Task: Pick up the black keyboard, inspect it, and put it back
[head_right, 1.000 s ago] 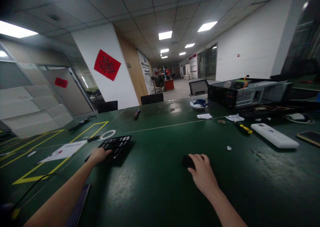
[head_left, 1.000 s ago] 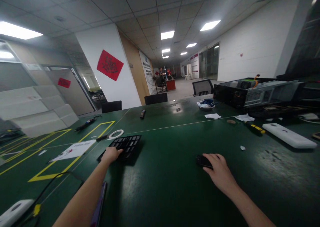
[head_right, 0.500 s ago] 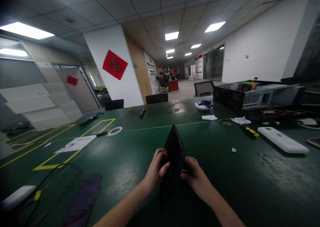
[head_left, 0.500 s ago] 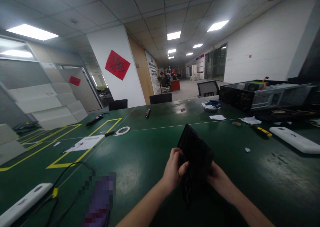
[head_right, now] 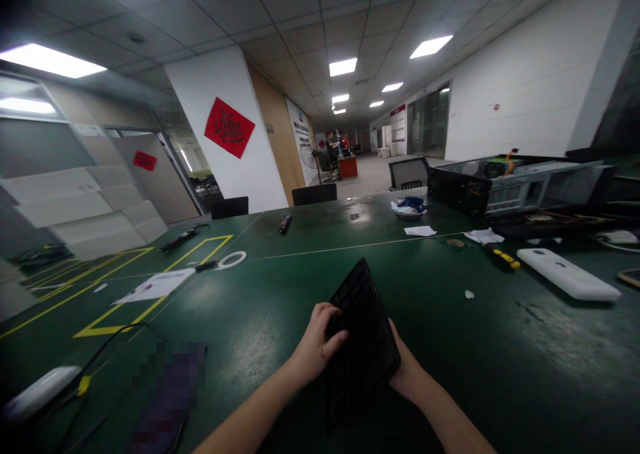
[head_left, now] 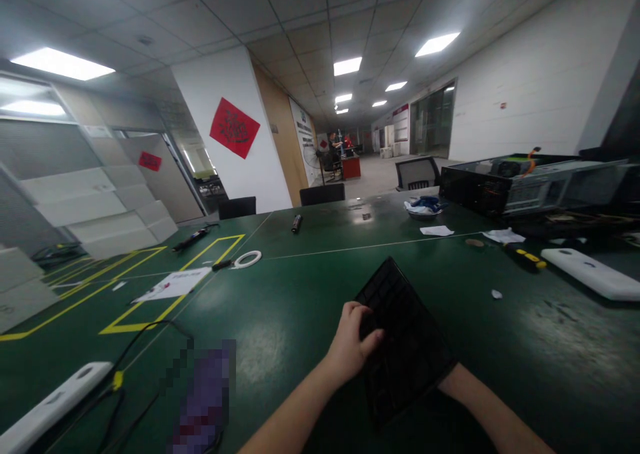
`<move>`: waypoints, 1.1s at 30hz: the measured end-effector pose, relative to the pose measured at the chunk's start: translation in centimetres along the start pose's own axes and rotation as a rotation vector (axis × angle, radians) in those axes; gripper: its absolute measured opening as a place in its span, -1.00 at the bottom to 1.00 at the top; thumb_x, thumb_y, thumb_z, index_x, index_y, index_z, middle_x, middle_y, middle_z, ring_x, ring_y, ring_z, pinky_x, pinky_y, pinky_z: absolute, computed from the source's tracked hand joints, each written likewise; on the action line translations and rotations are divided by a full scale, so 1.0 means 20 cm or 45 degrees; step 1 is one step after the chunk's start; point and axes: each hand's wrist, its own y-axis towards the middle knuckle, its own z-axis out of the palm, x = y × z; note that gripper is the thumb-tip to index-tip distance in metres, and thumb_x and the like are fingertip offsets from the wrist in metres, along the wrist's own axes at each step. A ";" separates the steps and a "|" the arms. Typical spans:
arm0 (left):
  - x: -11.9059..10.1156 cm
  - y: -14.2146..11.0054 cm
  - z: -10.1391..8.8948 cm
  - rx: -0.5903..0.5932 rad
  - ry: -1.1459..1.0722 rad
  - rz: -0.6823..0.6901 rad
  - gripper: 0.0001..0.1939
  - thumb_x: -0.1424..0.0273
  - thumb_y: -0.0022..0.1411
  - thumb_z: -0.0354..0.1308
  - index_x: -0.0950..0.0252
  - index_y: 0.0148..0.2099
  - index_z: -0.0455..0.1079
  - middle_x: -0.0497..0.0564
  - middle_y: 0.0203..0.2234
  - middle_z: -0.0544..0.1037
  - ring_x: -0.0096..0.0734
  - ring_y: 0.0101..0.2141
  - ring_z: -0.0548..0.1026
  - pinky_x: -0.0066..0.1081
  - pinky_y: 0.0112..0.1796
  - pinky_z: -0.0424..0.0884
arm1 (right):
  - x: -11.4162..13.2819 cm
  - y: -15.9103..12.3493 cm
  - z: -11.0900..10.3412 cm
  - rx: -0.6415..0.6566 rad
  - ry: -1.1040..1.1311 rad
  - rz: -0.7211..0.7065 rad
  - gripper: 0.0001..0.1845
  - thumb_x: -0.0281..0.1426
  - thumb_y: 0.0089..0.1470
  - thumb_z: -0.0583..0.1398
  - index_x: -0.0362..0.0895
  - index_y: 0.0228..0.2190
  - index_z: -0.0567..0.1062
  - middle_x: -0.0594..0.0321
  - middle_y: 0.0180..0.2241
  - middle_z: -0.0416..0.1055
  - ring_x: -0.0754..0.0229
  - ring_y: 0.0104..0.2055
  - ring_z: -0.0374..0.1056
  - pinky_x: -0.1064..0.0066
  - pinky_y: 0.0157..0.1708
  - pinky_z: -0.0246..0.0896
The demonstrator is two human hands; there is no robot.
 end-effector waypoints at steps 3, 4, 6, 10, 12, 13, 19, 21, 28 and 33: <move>0.02 0.05 -0.04 -0.332 -0.600 -0.580 -0.83 0.65 0.03 -0.01 0.34 -0.32 0.25 0.02 -0.41 0.33 -0.46 -0.34 0.36 -0.40 -0.24 0.33 | 0.04 -0.02 0.00 -0.043 0.314 0.209 -0.53 -0.01 -0.24 0.11 -0.07 -0.35 0.47 0.17 -0.44 0.44 0.10 -0.31 0.33 0.22 -0.28 0.26; 0.03 0.07 -0.05 -0.417 -0.791 -0.731 -0.80 0.72 0.02 -0.05 0.35 -0.35 0.23 0.01 -0.45 0.33 -0.52 -0.41 0.37 -0.45 -0.28 0.34 | 0.04 -0.03 0.00 -0.054 0.418 0.285 -0.56 -0.04 -0.25 0.14 -0.06 -0.37 0.47 0.19 -0.44 0.44 0.11 -0.30 0.33 0.23 -0.26 0.26; 0.05 0.08 -0.08 -0.502 -1.044 -0.884 -0.78 0.76 0.02 -0.08 0.36 -0.38 0.19 0.01 -0.48 0.35 -0.60 -0.50 0.37 -0.52 -0.37 0.36 | 0.05 -0.03 -0.01 -0.049 0.539 0.391 -0.63 -0.08 -0.26 0.16 -0.04 -0.41 0.48 0.21 -0.43 0.44 0.12 -0.29 0.33 0.24 -0.23 0.24; 0.07 0.07 -0.11 -0.281 -1.075 -0.877 -0.86 0.42 0.18 0.00 0.33 -0.42 0.17 -0.11 -0.65 0.29 -0.70 -0.73 0.18 -0.65 -0.72 0.11 | 0.03 -0.02 -0.01 0.011 0.627 0.444 -0.69 -0.13 -0.23 0.15 -0.03 -0.43 0.49 0.23 -0.43 0.44 0.11 -0.29 0.33 0.23 -0.23 0.24; 0.05 0.06 -0.11 -0.080 -0.991 -0.816 -0.73 0.22 0.15 0.01 0.32 -0.44 0.18 -0.20 -0.75 0.17 -0.73 -0.79 0.02 -0.65 -0.78 -0.14 | 0.05 -0.01 -0.01 0.024 0.649 0.417 -0.70 -0.14 -0.22 0.15 -0.04 -0.44 0.49 0.23 -0.46 0.44 0.10 -0.32 0.33 0.22 -0.25 0.25; 0.03 0.05 -0.11 0.013 -0.951 -0.786 -0.70 0.17 0.12 0.02 0.32 -0.44 0.20 -0.22 -0.76 0.13 -0.74 -0.80 -0.01 -0.64 -0.78 -0.19 | 0.07 -0.02 0.00 0.042 0.652 0.397 -0.71 -0.15 -0.21 0.15 -0.05 -0.45 0.49 0.23 -0.47 0.44 0.11 -0.33 0.33 0.22 -0.26 0.25; -0.01 0.03 -0.10 0.340 -0.714 -0.566 -0.75 0.31 0.02 0.11 0.36 -0.26 0.31 -0.09 -0.55 0.38 -0.67 -0.68 0.23 -0.59 -0.69 0.06 | 0.22 -0.04 0.04 0.213 0.643 0.290 -0.70 -0.14 -0.17 0.12 -0.09 -0.54 0.50 0.19 -0.54 0.43 0.10 -0.39 0.34 0.17 -0.28 0.24; 0.00 0.03 -0.09 0.313 -0.514 -0.493 -0.78 0.30 0.04 0.09 0.36 -0.30 0.31 -0.09 -0.57 0.39 -0.67 -0.70 0.21 -0.58 -0.68 0.04 | 0.24 -0.05 0.04 0.214 0.640 0.276 -0.70 -0.14 -0.17 0.12 -0.10 -0.56 0.49 0.20 -0.55 0.43 0.12 -0.43 0.33 0.18 -0.31 0.24; 0.03 -0.01 -0.01 0.079 0.182 -0.035 -0.82 0.38 0.12 -0.01 0.34 -0.46 0.32 -0.07 -0.59 0.38 -0.54 -0.54 0.31 -0.53 -0.50 0.18 | 0.24 -0.07 0.02 0.059 0.644 0.393 -0.71 -0.13 -0.33 0.22 -0.11 -0.64 0.45 0.30 -0.65 0.37 0.23 -0.53 0.25 0.29 -0.40 0.23; -0.01 -0.06 -0.01 0.049 0.775 0.349 -0.76 0.44 0.20 -0.14 0.33 -0.37 0.33 0.01 -0.54 0.40 -0.44 -0.49 0.34 -0.47 -0.46 0.20 | 0.23 -0.08 0.01 0.006 0.615 0.338 -0.73 -0.14 -0.39 0.25 -0.08 -0.64 0.45 0.31 -0.64 0.37 0.24 -0.51 0.25 0.31 -0.37 0.23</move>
